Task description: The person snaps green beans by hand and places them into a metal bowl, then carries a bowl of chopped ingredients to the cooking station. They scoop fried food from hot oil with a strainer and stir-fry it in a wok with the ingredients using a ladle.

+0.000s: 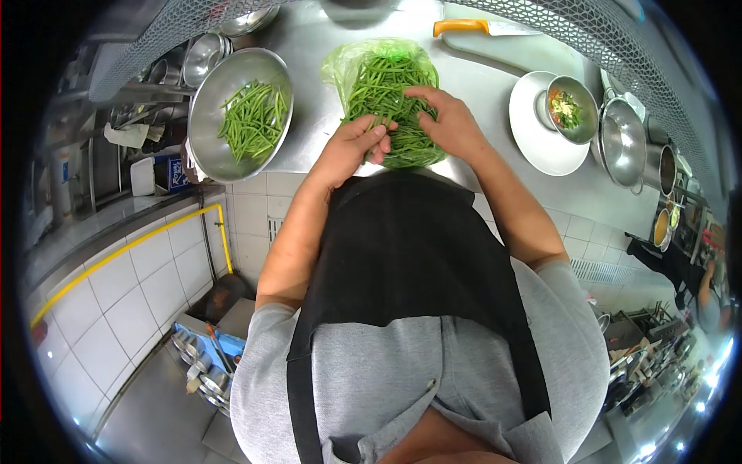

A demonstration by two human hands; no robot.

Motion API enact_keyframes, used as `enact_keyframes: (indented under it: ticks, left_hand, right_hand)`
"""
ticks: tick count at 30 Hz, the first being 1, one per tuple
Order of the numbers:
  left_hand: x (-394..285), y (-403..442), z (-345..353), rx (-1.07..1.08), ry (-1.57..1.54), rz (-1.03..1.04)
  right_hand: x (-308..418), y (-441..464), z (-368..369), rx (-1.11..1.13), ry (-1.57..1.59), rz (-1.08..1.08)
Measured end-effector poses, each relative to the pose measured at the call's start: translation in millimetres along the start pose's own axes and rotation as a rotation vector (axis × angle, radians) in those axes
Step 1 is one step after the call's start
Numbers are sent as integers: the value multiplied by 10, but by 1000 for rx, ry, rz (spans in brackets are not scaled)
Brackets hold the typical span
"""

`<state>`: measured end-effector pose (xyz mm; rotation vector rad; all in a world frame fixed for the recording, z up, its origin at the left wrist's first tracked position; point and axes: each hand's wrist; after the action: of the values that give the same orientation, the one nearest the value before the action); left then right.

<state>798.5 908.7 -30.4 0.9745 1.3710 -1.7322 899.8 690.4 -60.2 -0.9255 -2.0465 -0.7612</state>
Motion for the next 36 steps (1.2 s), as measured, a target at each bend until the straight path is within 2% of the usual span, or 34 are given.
enact_keyframes:
  ticks: [3,6,7,10,13,19,25,28,31,34,36]
  left_hand:
    - [1,30,19,22,-184,6]
    - [84,68,32,77,-202,-11]
    - [96,84,39,103,-191,-12]
    - [35,86,102,-26,-270,17]
    - [-63,71,70,-103,-486,70]
    - [-53,76,53,-176,-551,207]
    - [-21,47,23,-191,-580,244]
    - [-32,48,88,-177,-575,226]
    - [-42,35,124,-187,-588,251]
    - [-39,6,125,-220,-572,247]
    - [3,12,109,-261,-581,256]
  right_hand:
    - [-44,-106,147,68,461,241]
    - [92,-164,188,297,536,298]
    - [203,-170,157,288,416,277]
    - [393,-103,101,163,613,399]
    - [129,-142,172,15,743,315]
    - [128,-343,154,408,814,529]
    - [190,-332,79,396,825,557]
    - [160,-343,149,395,815,503]
    - [149,-364,197,337,694,469]
    - [120,-339,165,143,725,534]
    - [39,-297,114,48,854,552]
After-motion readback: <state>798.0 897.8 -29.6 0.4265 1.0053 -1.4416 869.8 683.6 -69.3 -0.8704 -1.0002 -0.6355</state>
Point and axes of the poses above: each hand's wrist, its own y-axis towards the middle knuckle, its own z-axis out of the palm, x = y × z, and after that the axes turned 3 degrees about y, right-handed
